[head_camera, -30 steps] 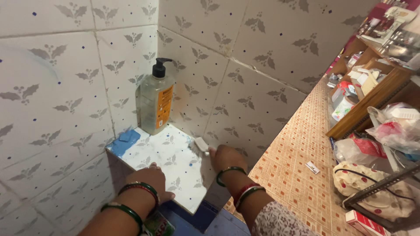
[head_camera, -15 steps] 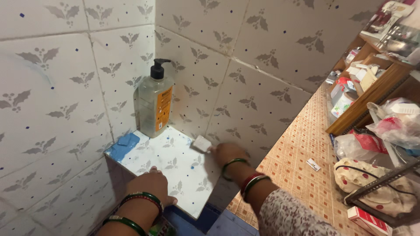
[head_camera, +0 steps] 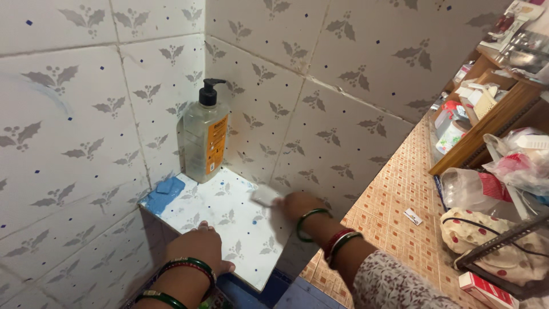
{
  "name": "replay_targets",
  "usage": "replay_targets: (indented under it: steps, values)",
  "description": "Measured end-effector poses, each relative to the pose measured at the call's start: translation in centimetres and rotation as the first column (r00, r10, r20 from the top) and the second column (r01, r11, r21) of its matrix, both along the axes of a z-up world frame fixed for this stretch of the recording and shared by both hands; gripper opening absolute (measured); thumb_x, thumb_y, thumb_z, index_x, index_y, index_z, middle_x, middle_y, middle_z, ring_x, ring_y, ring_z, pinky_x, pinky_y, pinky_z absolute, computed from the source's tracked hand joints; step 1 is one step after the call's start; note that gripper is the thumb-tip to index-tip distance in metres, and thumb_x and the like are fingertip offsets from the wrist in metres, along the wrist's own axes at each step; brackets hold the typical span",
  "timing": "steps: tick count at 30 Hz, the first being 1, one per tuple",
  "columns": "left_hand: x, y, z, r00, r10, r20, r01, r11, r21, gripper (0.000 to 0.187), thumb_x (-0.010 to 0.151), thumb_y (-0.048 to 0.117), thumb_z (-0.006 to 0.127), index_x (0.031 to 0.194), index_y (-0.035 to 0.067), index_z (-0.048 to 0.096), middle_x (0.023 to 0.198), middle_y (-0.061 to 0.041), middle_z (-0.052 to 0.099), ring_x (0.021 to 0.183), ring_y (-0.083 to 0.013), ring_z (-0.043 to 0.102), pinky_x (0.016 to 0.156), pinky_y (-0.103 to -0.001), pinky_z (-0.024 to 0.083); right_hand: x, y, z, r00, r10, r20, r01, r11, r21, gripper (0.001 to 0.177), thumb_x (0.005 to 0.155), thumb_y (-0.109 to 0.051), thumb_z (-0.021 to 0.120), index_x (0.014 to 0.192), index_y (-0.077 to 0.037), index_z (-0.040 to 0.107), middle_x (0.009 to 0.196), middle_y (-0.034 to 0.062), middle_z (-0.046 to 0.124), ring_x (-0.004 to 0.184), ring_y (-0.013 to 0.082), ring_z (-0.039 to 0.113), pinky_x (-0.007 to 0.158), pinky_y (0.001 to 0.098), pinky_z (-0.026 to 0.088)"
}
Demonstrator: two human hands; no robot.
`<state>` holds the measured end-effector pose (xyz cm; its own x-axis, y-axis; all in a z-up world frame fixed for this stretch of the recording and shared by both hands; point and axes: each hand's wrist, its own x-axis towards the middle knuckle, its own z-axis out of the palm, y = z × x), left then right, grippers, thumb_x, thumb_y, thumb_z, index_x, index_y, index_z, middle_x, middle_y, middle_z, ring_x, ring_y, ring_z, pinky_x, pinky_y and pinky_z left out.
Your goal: The person applies soap to bathroom wall tiles and a sink area by hand, then uses a brush to scrub the tiles and a faucet.
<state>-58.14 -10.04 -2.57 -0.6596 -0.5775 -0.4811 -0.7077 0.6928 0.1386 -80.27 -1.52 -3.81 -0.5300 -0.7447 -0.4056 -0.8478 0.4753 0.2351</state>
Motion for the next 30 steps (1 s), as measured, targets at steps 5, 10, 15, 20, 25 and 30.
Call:
replay_targets:
  steps: [5, 10, 15, 20, 25, 30]
  values:
    - [0.2, 0.1, 0.4, 1.000, 0.017, 0.004, -0.017, 1.000, 0.015, 0.089, 0.084, 0.058, 0.080, 0.150, 0.010, 0.044, 0.167, -0.003, 0.031, 0.145, -0.0201, 0.047, 0.112, -0.038, 0.049, 0.6, -2.9, -1.7, 0.928, -0.330, 0.175, 0.372, 0.857, -0.357, 0.061, 0.105, -0.050, 0.033, 0.114, -0.005, 0.072, 0.120, 0.0221, 0.068, 0.114, 0.0391, 0.066, 0.102, 0.0498, 0.050]
    - [0.5, 0.0, 0.4, 1.000, 0.002, -0.025, -0.001, 1.000, 0.023, 0.087, 0.084, 0.057, 0.081, 0.148, 0.010, 0.046, 0.166, -0.005, 0.032, 0.145, -0.0216, 0.046, 0.112, -0.038, 0.048, 3.9, -8.3, -4.7, 0.895, -0.270, 0.354, 0.399, 0.840, -0.368, 0.064, 0.108, -0.048, 0.031, 0.109, 0.001, 0.072, 0.116, 0.0258, 0.071, 0.110, 0.0397, 0.069, 0.100, 0.0498, 0.051]
    - [0.5, -0.7, 0.3, 1.000, 0.009, -0.003, -0.008, 0.996, 0.094, 0.081, 0.082, 0.055, 0.080, 0.145, 0.011, 0.052, 0.160, -0.004, 0.045, 0.142, -0.0209, 0.051, 0.112, -0.037, 0.050, 5.9, -5.6, -4.9, 0.939, -0.026, 0.343, 0.138, 0.942, -0.307, 0.059, 0.105, -0.048, 0.036, 0.108, -0.002, 0.073, 0.115, 0.0251, 0.071, 0.108, 0.0390, 0.067, 0.100, 0.0485, 0.049]
    - [0.4, -0.7, -0.6, 0.998, -0.004, -0.068, 0.005, 1.000, 0.015, 0.094, 0.081, 0.058, 0.083, 0.150, 0.009, 0.043, 0.166, -0.006, 0.029, 0.145, -0.0218, 0.045, 0.114, -0.037, 0.046, 3.6, -0.1, 1.2, 0.990, 0.141, -0.008, -0.138, 0.981, 0.137, 0.049, 0.096, -0.036, 0.058, 0.122, 0.005, 0.055, 0.107, 0.0260, 0.074, 0.100, 0.0391, 0.071, 0.089, 0.0494, 0.059]
    - [0.4, -0.5, 0.6, 0.999, 0.026, -0.034, -0.025, 0.999, 0.034, 0.080, 0.078, 0.056, 0.084, 0.141, 0.013, 0.058, 0.162, -0.005, 0.040, 0.139, -0.0221, 0.054, 0.110, -0.036, 0.051, 7.1, -1.0, 1.1, 0.569, -0.465, 0.678, 0.727, 0.670, -0.150, 0.061, 0.107, -0.049, 0.035, 0.106, 0.004, 0.067, 0.102, 0.0255, 0.075, 0.094, 0.0409, 0.078, 0.088, 0.0500, 0.063]
    - [0.4, -0.3, 1.3, 0.999, 0.051, -0.012, -0.050, 0.998, 0.042, 0.073, 0.076, 0.056, 0.083, 0.134, 0.016, 0.066, 0.151, -0.004, 0.058, 0.134, -0.0220, 0.060, 0.108, -0.036, 0.053, 8.4, 0.1, -2.3, 0.919, -0.100, 0.382, 0.238, 0.912, -0.334, 0.056, 0.103, -0.050, 0.040, 0.105, -0.006, 0.075, 0.105, 0.0207, 0.072, 0.103, 0.0372, 0.069, 0.095, 0.0478, 0.052]
